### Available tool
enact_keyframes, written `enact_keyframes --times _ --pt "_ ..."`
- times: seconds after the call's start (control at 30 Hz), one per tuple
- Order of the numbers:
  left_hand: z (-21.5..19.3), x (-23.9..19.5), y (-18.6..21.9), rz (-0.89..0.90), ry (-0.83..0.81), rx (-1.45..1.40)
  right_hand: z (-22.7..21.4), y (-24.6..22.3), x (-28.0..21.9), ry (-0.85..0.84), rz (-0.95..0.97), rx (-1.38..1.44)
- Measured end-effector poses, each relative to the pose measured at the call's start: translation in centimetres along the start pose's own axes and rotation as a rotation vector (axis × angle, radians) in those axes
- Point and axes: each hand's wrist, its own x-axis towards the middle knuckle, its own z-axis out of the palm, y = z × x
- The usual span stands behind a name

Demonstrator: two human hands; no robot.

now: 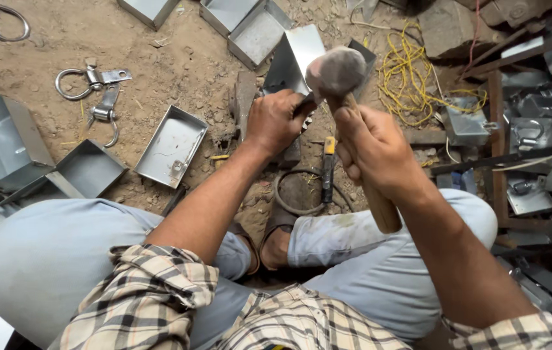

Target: The person assembles a metal box by hammering the sides, attaching a metal ring with a bracket using a wrench, and welding the components together using a welding torch.

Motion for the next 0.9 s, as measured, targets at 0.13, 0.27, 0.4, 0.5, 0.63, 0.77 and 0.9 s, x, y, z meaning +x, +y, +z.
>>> enact_keyframes --times 0.13,0.27,0.4,0.5,0.63,0.77,0.9 --pt "0.3 0.4 -0.2 0.049 0.040 0.020 1.6 0.7 0.8 0.036 -0.031 -0.067" --pt "0.0 0.0 0.0 -0.030 -0.004 -0.036 0.0 0.0 0.3 0.015 0.113 0.011" --pt "-0.5 0.3 0.2 0.048 0.076 -0.041 0.3 0.5 0.2 0.034 0.015 0.062" --pt "-0.9 0.4 0.8 -0.050 -0.040 -0.049 -0.5 0.3 0.8 0.034 0.087 0.034" --pt "-0.3 0.4 0.4 0.004 0.044 -0.052 -1.1 0.5 0.3 0.067 0.115 0.183" --pt "-0.1 0.2 0.1 -0.005 -0.016 0.004 -0.5 0.9 0.9 0.073 0.079 0.046" --pt "0.3 0.4 -0.4 0.019 0.013 -0.012 -1.4 0.8 0.5 0.015 0.061 0.068"
